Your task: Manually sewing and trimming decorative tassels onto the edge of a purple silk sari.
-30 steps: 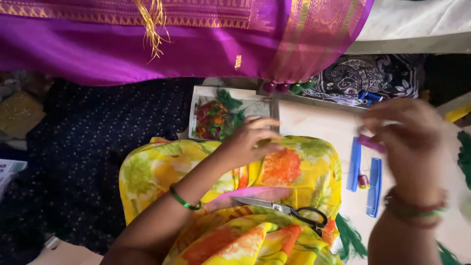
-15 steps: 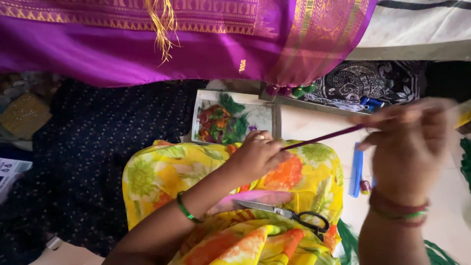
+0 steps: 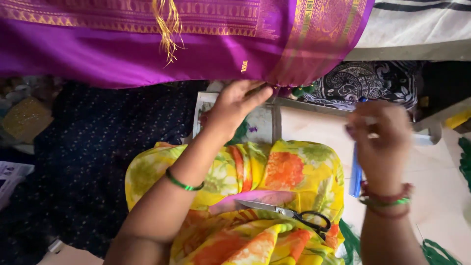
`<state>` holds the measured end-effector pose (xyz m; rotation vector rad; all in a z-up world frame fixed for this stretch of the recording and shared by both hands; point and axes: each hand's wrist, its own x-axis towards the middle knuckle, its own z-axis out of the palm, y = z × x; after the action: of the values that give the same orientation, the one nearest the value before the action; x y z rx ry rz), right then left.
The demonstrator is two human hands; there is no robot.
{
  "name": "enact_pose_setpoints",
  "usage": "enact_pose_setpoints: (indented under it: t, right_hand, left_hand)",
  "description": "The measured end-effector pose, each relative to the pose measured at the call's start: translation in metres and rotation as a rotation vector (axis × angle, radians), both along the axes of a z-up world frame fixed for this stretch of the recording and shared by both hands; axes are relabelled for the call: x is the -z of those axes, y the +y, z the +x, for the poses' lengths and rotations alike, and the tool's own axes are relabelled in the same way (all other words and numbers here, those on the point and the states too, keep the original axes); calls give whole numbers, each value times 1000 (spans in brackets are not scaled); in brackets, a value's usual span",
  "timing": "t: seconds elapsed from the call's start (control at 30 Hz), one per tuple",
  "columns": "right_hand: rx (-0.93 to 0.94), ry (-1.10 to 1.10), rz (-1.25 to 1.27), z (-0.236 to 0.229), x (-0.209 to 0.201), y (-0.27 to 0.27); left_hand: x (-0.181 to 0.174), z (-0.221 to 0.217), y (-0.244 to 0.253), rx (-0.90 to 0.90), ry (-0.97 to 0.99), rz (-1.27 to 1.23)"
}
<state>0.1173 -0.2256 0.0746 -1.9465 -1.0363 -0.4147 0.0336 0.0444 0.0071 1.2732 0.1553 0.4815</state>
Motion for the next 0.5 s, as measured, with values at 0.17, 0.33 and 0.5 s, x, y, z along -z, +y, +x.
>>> enact_pose_setpoints:
  t: [0.17, 0.33, 0.5]
  right_hand:
    - [-88, 226, 15, -7, 33, 29]
    - [-11, 442, -34, -15, 37, 41]
    - [-130, 624, -52, -7, 55, 52]
  left_hand:
    - [11, 26, -20, 184, -60, -160]
    - [49, 39, -33, 98, -88, -242]
    - [14, 16, -26, 66, -51, -268]
